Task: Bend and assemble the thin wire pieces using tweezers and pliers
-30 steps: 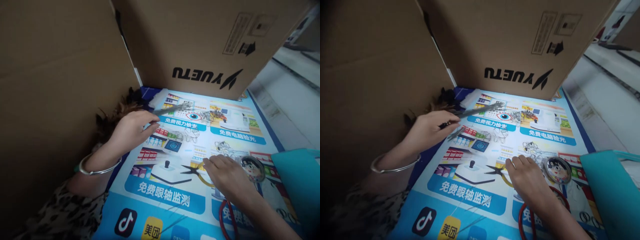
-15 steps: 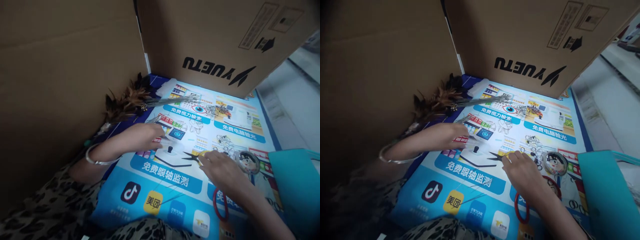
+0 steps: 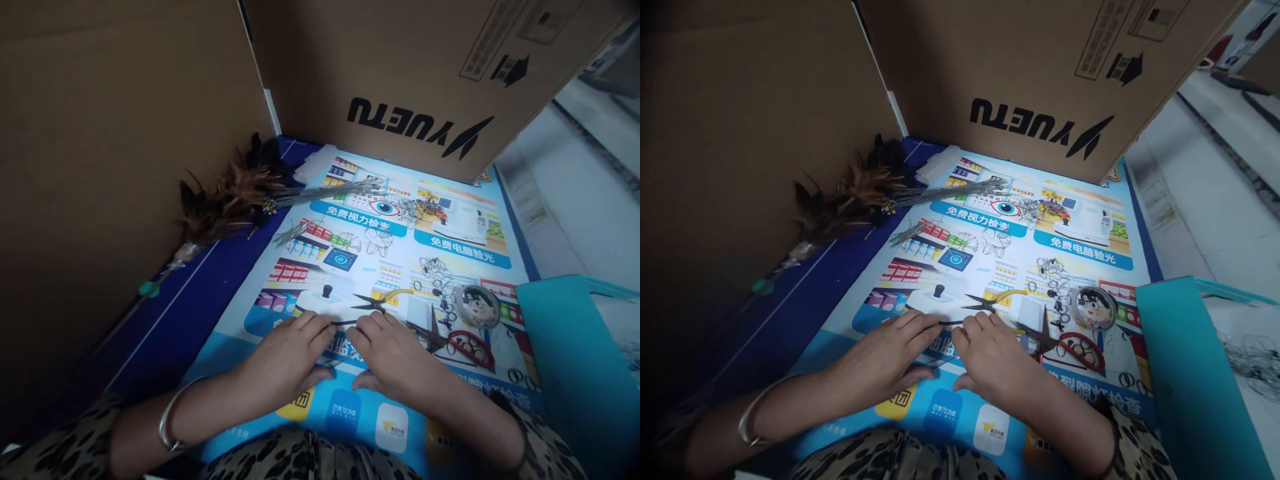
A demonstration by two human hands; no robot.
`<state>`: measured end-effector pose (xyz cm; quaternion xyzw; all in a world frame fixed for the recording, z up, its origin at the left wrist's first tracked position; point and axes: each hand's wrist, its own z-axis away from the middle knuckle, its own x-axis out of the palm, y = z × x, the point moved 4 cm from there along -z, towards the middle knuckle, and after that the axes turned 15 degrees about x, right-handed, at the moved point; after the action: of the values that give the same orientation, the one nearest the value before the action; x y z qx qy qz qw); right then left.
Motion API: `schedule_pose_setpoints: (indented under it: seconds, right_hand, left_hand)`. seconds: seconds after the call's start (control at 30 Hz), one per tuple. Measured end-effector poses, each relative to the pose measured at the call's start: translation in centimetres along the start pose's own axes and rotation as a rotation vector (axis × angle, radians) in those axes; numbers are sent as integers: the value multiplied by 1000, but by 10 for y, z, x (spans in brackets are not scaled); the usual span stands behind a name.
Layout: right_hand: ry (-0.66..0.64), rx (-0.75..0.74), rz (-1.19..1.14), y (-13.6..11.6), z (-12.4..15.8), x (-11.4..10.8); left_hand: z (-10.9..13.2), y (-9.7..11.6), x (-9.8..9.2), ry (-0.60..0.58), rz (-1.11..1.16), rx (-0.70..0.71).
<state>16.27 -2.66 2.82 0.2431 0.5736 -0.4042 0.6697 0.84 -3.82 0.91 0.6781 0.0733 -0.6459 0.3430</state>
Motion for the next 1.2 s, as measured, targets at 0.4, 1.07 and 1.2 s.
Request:
schedule_pose_setpoints:
  seconds: [0.4,1.07,1.2]
  right_hand:
    - [133,71,-29,11,-17,24]
    - [145,32,114,5,-10,25]
    - [153,25,93,5,-11,25]
  left_hand:
    - [-35,-34,-15,45,-120,115]
    - [-20,-47,-24,-71,-134,176]
    - [-16,-53,-26,-96,-115,150]
